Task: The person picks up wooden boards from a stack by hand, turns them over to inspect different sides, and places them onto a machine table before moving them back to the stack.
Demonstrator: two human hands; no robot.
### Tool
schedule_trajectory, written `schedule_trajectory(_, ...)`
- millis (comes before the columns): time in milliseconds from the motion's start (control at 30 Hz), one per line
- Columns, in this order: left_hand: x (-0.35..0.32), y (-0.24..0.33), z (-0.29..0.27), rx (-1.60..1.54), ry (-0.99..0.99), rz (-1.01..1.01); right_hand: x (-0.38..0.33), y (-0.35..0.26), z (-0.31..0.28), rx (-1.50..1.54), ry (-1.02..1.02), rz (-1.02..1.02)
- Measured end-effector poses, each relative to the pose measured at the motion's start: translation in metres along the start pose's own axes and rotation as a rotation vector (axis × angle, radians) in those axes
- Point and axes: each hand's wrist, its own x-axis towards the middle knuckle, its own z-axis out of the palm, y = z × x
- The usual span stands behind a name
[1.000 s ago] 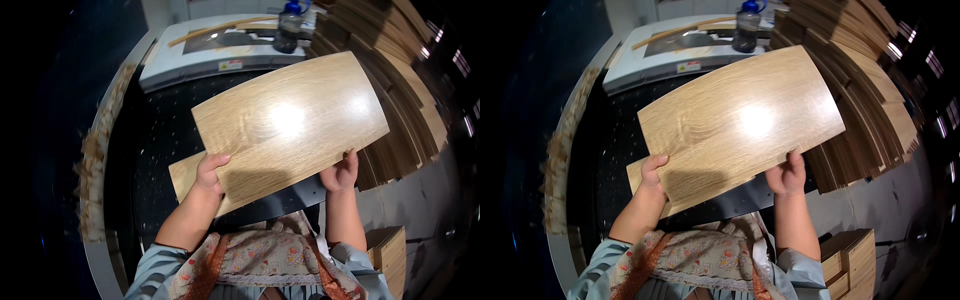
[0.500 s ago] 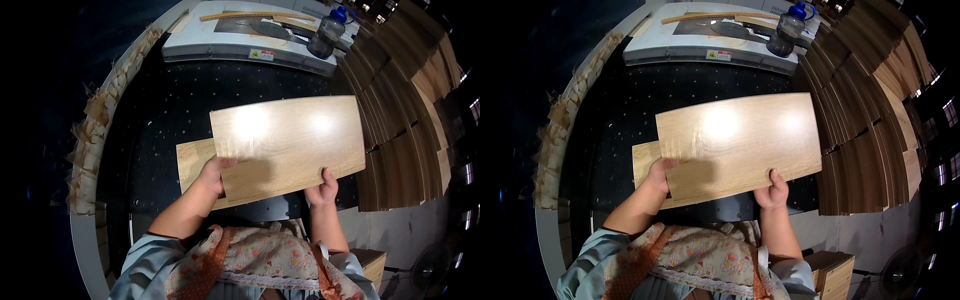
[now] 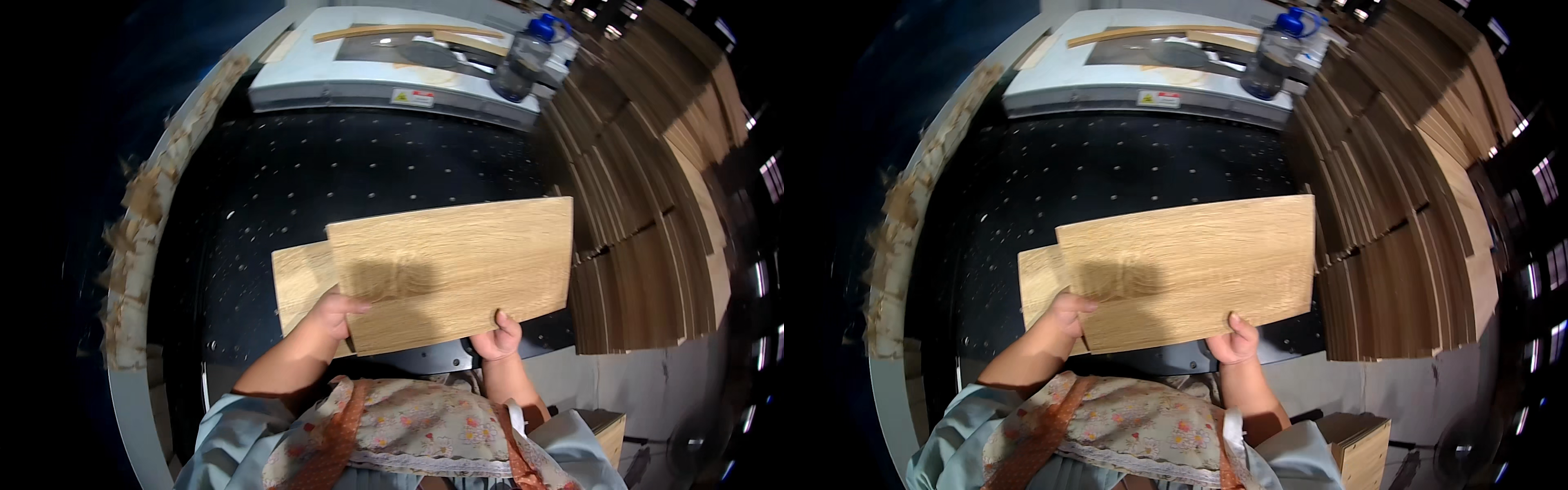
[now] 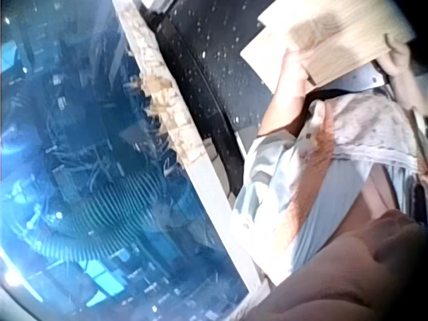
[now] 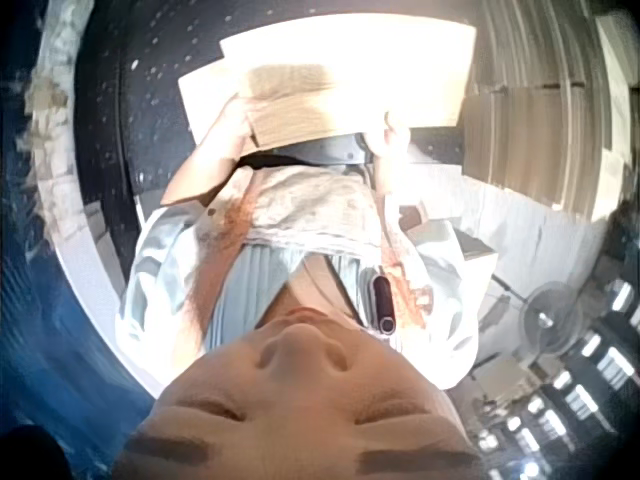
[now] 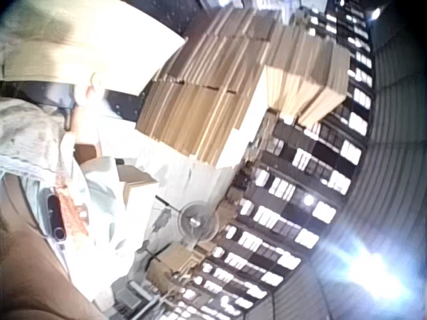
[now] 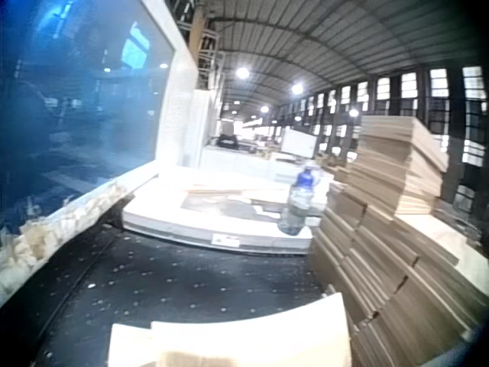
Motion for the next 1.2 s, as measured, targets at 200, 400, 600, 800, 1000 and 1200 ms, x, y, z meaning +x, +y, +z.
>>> schedule_trajectory(200, 0.007, 0.002, -0.004, -0.055, -0.080, 0.011, 0.001, 0.002, -0.002, 0.095, -0.009, 0.050)
schedule_trajectory(400, 0.009, 0.001, 0.000, -0.031, -0.025, 0.051, -0.003, -0.002, 0.011, 0.063, -0.018, 0.030)
schedule_trajectory(600, 0.009, 0.003, -0.001, -0.038, -0.064, 0.006, -0.010, -0.001, 0.015, 0.047, 0.041, -0.009)
schedule_trajectory(800, 0.009, 0.002, -0.001, -0.025, -0.027, 0.031, -0.014, -0.012, 0.036, -0.011, 0.035, 0.039)
schedule_trajectory(1000, 0.007, 0.002, 0.006, -0.049, -0.014, 0.057, -0.012, -0.013, 0.043, -0.047, -0.040, 0.044)
schedule_trajectory(1200, 0.010, 0.001, 0.006, 0.025, -0.054, 0.047, -0.017, -0.015, 0.055, -0.203, 0.006, 0.008)
